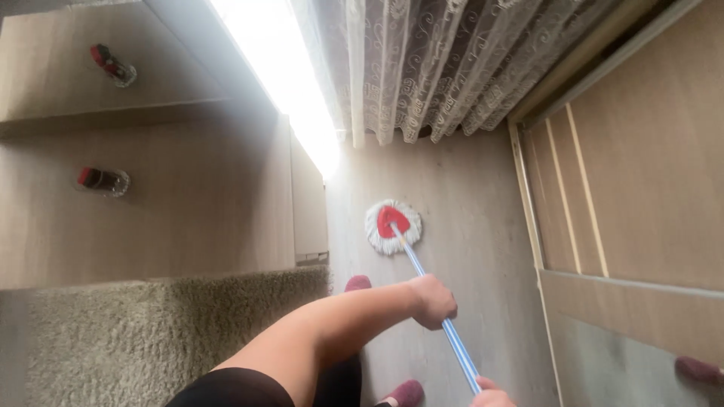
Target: Mopping the wooden floor in a bedroom using a spin mop
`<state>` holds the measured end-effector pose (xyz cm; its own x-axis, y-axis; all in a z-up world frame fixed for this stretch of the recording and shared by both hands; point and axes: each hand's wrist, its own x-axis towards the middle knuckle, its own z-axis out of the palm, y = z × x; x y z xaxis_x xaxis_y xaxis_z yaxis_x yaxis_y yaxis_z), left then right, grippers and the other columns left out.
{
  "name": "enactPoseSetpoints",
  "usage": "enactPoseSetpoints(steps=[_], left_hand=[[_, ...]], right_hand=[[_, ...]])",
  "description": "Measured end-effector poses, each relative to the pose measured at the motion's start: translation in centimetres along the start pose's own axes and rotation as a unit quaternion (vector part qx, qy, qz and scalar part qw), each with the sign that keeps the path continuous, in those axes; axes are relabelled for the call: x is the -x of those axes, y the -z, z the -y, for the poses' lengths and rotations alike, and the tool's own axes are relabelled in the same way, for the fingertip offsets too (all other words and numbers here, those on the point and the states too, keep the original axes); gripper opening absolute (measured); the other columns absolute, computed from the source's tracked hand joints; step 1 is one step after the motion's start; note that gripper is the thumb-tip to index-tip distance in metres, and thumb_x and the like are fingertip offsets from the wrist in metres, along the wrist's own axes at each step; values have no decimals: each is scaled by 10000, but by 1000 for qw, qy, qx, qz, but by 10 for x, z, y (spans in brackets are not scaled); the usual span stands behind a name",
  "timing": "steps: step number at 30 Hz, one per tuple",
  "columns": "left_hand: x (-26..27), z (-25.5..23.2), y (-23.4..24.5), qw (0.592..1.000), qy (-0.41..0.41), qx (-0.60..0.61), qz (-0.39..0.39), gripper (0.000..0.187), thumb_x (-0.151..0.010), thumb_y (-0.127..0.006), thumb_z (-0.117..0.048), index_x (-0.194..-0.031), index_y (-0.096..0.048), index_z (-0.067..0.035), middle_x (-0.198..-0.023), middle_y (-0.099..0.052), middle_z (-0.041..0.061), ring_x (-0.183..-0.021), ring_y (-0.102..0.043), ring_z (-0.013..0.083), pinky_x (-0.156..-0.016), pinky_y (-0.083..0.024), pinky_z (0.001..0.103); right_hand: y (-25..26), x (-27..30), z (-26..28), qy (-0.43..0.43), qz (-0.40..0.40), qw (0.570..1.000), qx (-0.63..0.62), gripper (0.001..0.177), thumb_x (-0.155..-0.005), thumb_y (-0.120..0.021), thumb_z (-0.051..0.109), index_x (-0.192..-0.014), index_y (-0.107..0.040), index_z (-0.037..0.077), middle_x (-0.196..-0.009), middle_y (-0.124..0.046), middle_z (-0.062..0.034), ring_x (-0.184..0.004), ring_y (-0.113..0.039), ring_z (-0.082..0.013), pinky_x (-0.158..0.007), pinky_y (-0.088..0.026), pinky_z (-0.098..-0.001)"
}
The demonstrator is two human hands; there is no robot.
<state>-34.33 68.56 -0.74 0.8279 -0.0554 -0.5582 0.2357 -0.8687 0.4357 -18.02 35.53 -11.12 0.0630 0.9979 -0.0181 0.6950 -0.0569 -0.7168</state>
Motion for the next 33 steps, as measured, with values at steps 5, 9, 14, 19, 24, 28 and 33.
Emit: enactPoseSetpoints(steps=[5, 9, 14, 19, 24, 28, 33], left_hand=[[-4, 120, 2, 995, 84, 12, -45, 203, -925, -554, -266, -999, -741, -244, -944, -746, -26, -915, -733, 248, -751, -578, 424], [9, 192, 16, 976, 198, 26, -91, 178, -985, -567, -218, -1058, -726, -249, -1016, -731, -39, -1004, -675, 206, -926, -473, 487], [31, 231, 13, 936, 304, 127, -122, 369, -984, -523, -168, -1329, -637, -231, -1327, -615, -10, -1286, -540, 250, -1070, -383, 566], [48, 200, -11, 909, 338, 209, -128, 352, -978, -602, -94, -1329, -610, -126, -1374, -537, 45, -1300, -533, 311, -1155, -363, 601], [39, 129, -68, 924, 313, 179, -125, 393, -935, -608, -138, -1328, -621, -139, -1374, -555, 29, -1399, -416, 265, -1165, -323, 634], [28, 48, -115, 942, 274, 142, -131, 347, -868, -666, -297, -1196, -708, -192, -1228, -616, 25, -1357, -447, 267, -1096, -353, 665], [27, -65, -162, 944, 219, 161, -188, 391, -931, -554, -509, -998, -761, -185, -1025, -684, 24, -1142, -575, 242, -994, -377, 507]], right_hand=[[26, -208, 176, -57, -90, 925, -365, 186, -877, -484, 195, -974, -474, 36, -735, -640, -93, -691, -663, -170, -919, -552, -348], [28, -299, 251, 82, -182, 893, -403, 200, -779, -474, 103, -589, -416, 80, -591, -457, -65, -626, -527, -232, -1021, -498, -500], [-14, -344, 243, 73, -154, 897, -409, 181, -755, -450, 83, -575, -431, 73, -606, -474, -60, -652, -530, -220, -1033, -470, -437], [-36, -308, 253, 67, -140, 913, -377, 224, -810, -436, 111, -589, -404, 97, -608, -450, -32, -606, -476, -177, -980, -482, -428], [-22, -220, 264, 60, -148, 923, -351, 271, -845, -415, 81, -576, -386, 96, -577, -438, -36, -591, -470, -187, -932, -494, -418], [4, -127, 268, 21, -160, 933, -321, 294, -843, -447, 144, -561, -444, 64, -581, -508, -56, -572, -502, -168, -927, -540, -384], [32, -23, 253, 32, -153, 947, -280, 219, -716, -535, 131, -509, -471, 96, -521, -518, -16, -515, -538, -126, -859, -616, -389]])
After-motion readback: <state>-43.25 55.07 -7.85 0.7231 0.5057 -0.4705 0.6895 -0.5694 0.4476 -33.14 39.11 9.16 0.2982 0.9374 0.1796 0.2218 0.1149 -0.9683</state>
